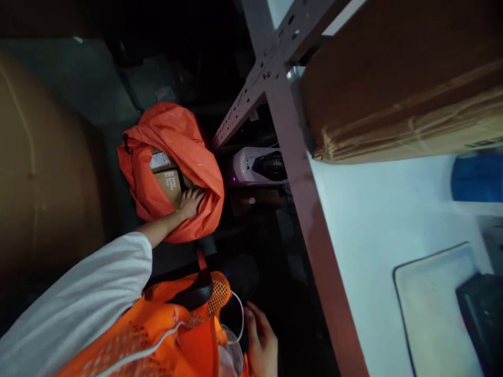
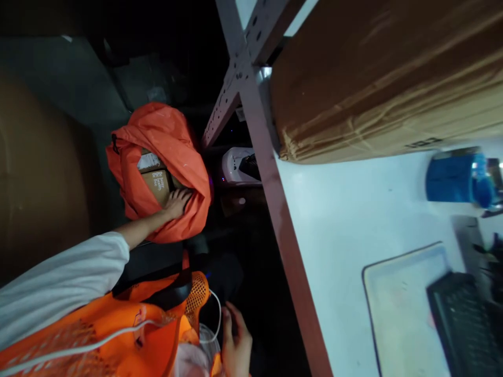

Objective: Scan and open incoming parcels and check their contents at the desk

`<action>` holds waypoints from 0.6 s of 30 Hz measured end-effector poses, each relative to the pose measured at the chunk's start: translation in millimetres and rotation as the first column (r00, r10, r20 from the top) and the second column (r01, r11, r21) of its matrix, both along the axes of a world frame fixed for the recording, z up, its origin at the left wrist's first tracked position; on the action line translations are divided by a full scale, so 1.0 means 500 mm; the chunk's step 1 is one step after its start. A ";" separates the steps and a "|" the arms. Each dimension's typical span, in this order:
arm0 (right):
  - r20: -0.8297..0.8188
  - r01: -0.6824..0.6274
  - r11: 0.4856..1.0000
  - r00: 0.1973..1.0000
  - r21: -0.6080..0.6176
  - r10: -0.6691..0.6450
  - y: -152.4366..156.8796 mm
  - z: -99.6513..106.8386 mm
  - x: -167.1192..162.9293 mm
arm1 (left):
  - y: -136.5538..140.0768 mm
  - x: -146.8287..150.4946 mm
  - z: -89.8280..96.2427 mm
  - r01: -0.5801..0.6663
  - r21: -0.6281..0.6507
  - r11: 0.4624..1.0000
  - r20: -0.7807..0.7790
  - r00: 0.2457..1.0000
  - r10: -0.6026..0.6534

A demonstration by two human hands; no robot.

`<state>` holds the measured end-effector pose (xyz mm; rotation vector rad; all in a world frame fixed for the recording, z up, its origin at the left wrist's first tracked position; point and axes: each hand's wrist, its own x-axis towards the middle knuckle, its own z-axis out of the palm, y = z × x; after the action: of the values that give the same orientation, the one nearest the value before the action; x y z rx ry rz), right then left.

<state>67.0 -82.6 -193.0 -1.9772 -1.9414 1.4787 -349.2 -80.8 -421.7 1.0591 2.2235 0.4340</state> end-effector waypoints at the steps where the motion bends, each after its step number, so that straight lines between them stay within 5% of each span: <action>1: -0.010 0.017 1.000 1.000 0.001 -0.017 -0.001 0.000 0.001 | 0.011 0.026 -0.002 0.040 -0.036 0.999 -0.012 0.999 -0.041; 5: -0.042 0.072 0.997 0.997 0.005 -0.071 -0.016 0.006 0.028 | 0.045 0.063 -0.006 0.056 -0.192 0.980 -0.065 0.995 -0.069; 11: -0.035 0.166 0.985 0.986 0.042 -0.164 -0.050 0.009 0.112 | 0.045 -0.017 0.029 -0.073 -0.320 0.944 -0.143 0.989 0.028; 15: -0.057 0.228 0.972 0.973 0.058 -0.225 -0.075 0.007 0.159 | 0.036 -0.016 0.108 -0.056 -0.355 0.933 -0.202 0.979 -0.018; 18: -0.100 0.269 0.959 0.961 0.093 -0.259 -0.098 0.009 0.193 | 0.023 0.000 0.207 -0.062 -0.400 0.915 -0.298 0.952 -0.065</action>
<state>163.5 -131.6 -188.4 -1.9963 -1.6099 1.3418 -349.1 -69.5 -318.0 0.9478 2.4352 -0.2107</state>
